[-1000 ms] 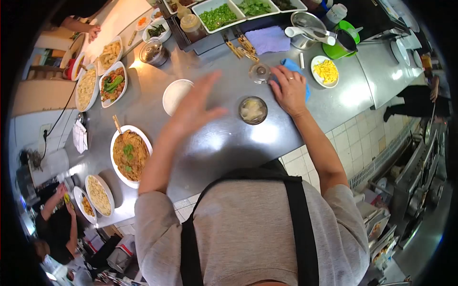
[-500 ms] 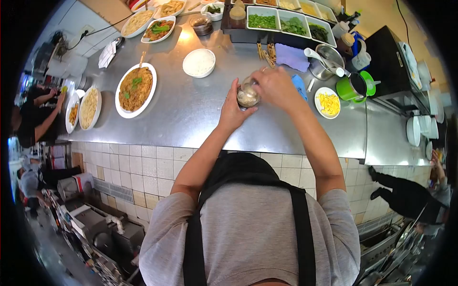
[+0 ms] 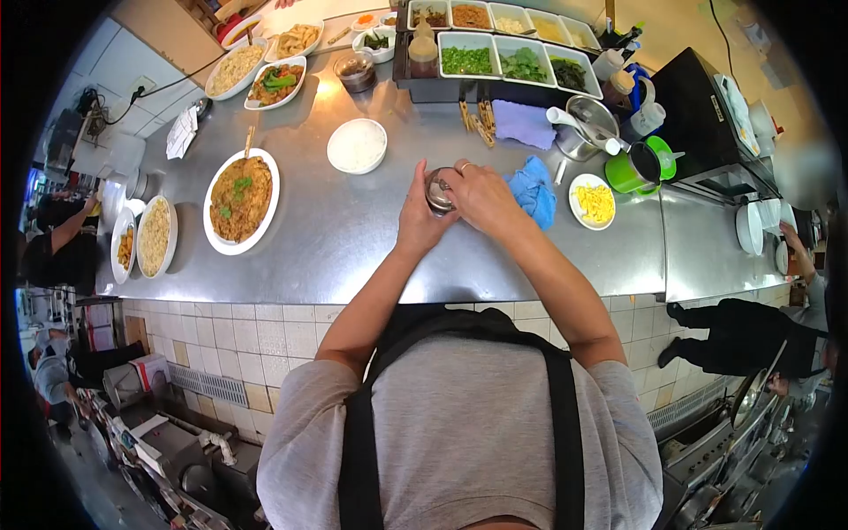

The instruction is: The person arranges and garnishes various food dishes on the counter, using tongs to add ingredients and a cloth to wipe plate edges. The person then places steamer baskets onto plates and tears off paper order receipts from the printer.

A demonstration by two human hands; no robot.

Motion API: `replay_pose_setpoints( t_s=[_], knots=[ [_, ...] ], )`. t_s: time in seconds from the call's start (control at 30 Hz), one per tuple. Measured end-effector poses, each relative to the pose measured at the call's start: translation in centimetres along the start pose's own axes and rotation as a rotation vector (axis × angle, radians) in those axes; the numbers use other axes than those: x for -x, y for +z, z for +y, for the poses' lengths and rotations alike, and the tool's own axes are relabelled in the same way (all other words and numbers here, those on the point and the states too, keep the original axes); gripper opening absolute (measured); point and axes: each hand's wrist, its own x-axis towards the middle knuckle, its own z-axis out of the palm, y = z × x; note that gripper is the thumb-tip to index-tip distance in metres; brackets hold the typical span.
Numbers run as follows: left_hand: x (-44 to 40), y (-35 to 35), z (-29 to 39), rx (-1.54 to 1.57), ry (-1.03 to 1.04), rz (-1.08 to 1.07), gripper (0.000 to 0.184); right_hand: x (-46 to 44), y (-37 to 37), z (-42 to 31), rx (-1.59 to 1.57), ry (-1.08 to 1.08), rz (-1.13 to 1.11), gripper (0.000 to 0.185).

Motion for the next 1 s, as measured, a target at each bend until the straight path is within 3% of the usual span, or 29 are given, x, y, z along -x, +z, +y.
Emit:
replay_pose_setpoints(
  t_s=[0.1,0.17,0.23,0.27,0.3,0.33,0.37,0.43,0.53,0.6,0.73,0.87,1.0],
  knots=[
    [-2.4,-0.4,-0.1,-0.091,-0.040,-0.007,0.090,-0.1,0.2,-0.6,-0.063,0.052,0.153,0.024],
    [-4.9,-1.1,1.3,0.002,-0.238,-0.054,0.083,0.7,0.0,-0.6,-0.059,0.059,0.327,0.024],
    [-6.2,0.8,-3.7,-0.044,0.002,0.182,0.078,3.1,-0.4,-0.3,-0.054,0.083,0.375,0.023],
    [-6.7,1.1,-4.0,-0.085,-0.095,0.159,0.079,4.9,-0.9,0.1,-0.043,0.097,0.401,0.022],
    [-7.0,1.3,-4.3,0.080,-0.085,0.143,0.082,7.0,-2.0,0.5,-0.038,0.126,0.374,0.021],
    [-6.9,1.8,-5.7,-0.040,-0.029,0.165,0.084,9.2,-2.8,0.9,-0.041,0.150,0.349,0.021],
    [-6.2,2.0,-4.6,0.106,-0.209,0.177,0.084,11.5,-3.1,1.5,-0.029,0.219,0.339,0.016],
    [-4.7,3.0,-4.4,0.237,-0.238,0.231,0.082,16.1,-3.6,3.0,0.005,0.350,0.363,0.010],
    [-2.3,4.5,-3.0,0.273,-0.242,0.140,0.078,22.0,-6.5,6.2,0.089,0.555,0.420,0.014],
    [-1.1,5.8,0.0,0.224,-0.244,0.088,0.076,25.0,-9.7,9.9,0.181,0.623,0.510,0.021],
    [-1.1,8.8,7.2,0.140,-0.195,0.081,0.071,28.5,-18.5,20.1,0.151,0.732,0.875,0.017],
    [-0.3,14.0,10.7,0.027,-0.110,0.167,0.067,28.4,-27.6,29.3,0.143,0.541,1.032,0.003],
    [3.0,19.7,15.4,-0.037,-0.099,0.244,0.066,27.4,-32.3,37.6,0.076,0.409,1.023,0.007]
  ],
)
